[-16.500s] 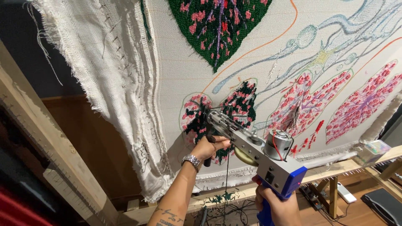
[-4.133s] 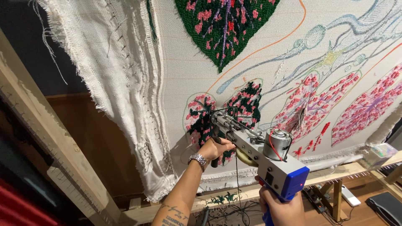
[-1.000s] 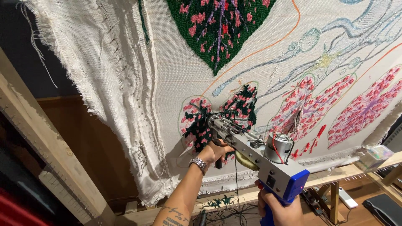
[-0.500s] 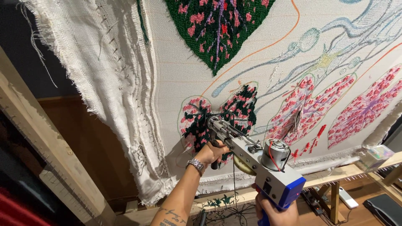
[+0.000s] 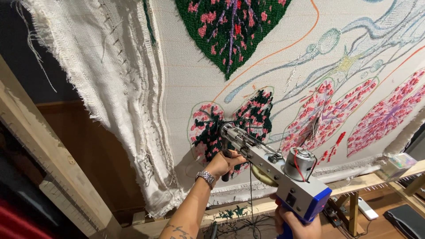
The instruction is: Creating a patterned rug using a motorized tufting gun.
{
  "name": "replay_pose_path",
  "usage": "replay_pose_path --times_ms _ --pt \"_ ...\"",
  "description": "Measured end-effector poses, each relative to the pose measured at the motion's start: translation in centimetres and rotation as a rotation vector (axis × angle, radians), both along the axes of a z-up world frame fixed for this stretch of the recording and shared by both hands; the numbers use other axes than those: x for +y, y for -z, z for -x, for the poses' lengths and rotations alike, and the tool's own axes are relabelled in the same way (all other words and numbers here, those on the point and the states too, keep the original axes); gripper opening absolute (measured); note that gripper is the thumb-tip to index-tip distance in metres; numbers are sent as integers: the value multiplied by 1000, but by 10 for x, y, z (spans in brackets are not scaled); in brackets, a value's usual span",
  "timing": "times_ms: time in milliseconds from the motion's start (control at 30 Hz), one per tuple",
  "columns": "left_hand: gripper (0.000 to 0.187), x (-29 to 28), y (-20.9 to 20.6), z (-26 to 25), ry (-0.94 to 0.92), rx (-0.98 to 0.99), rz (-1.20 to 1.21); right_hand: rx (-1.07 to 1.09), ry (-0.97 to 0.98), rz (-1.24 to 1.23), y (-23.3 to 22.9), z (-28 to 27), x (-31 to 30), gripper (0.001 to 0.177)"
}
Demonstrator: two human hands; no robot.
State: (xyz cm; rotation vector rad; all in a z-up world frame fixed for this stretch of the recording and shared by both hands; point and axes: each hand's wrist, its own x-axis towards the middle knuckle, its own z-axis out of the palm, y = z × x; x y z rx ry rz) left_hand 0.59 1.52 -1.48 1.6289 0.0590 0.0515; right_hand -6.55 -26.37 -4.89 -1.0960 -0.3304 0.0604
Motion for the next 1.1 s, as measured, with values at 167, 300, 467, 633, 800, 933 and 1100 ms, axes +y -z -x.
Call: replay_pose_path --times_ms 167,300,467,633,800,933,1100 --pt "24 -3 0 -1 1 -7 -65 -22 -2 47 17 -8 -5 59" --pt "22 -1 -2 -2 -4 -7 -105 -114 -8 25 14 -9 -2 69" --pt "24 2 -6 -9 2 -12 -128 -24 -3 127 11 -12 -3 60" --pt "16 4 -11 -4 0 8 -124 -74 15 26 12 -11 -1 54" --pt "20 6 7 -29 28 -47 -114 -107 5 17 7 -13 -7 50" --pt "22 3 4 -26 34 -37 -166 -57 -27 135 5 -17 -14 42" --pt "20 -15 -22 8 110 -111 -99 -76 -188 105 10 -30 -46 54"
